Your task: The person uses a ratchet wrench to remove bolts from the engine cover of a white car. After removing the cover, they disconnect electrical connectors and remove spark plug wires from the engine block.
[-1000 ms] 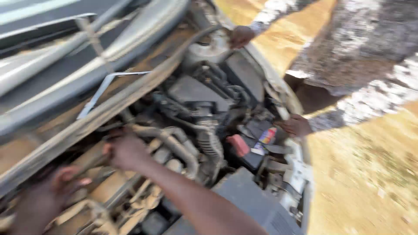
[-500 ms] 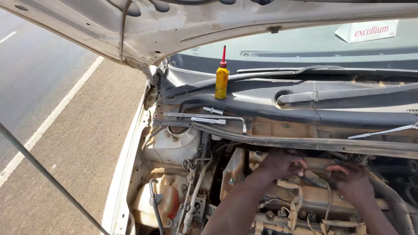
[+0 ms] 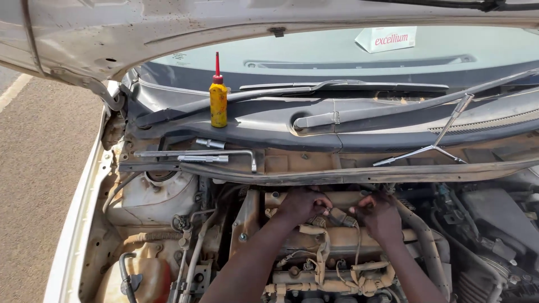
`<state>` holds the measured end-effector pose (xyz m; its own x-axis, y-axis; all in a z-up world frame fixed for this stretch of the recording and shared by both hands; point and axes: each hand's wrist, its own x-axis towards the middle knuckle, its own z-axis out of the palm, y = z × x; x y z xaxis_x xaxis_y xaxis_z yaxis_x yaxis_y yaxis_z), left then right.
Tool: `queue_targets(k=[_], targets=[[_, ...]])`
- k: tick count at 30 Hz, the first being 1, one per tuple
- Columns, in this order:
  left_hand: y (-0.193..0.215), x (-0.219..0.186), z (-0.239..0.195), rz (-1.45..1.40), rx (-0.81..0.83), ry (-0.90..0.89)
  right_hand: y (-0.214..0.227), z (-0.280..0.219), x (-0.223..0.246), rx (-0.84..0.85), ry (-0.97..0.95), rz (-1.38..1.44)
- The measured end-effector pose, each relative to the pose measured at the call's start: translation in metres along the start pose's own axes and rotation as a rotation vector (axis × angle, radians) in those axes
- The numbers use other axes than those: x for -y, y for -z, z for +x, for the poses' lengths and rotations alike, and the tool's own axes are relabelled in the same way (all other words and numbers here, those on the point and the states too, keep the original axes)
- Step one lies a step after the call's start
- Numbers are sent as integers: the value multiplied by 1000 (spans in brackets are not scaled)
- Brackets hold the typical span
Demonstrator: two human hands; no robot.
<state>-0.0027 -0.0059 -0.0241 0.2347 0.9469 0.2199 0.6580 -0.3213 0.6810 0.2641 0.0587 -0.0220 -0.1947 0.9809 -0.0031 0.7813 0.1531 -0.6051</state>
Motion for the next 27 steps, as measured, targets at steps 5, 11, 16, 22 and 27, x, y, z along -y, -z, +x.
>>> queue_targets(k=[5, 11, 16, 22, 27], targets=[[13, -13, -1, -11, 5, 44, 10, -3, 7, 64, -46, 173], [9, -8, 1, -102, 13, -23, 14, -8, 14, 71, -70, 93], [-3, -1, 3, -27, -30, 16, 20, -11, 22, 74, -105, 136], [4, -1, 4, -66, 3, -25, 24, -13, 25, 123, -28, 189], [-3, -5, 2, 32, -3, 80, 16, -7, 12, 71, -89, 155]])
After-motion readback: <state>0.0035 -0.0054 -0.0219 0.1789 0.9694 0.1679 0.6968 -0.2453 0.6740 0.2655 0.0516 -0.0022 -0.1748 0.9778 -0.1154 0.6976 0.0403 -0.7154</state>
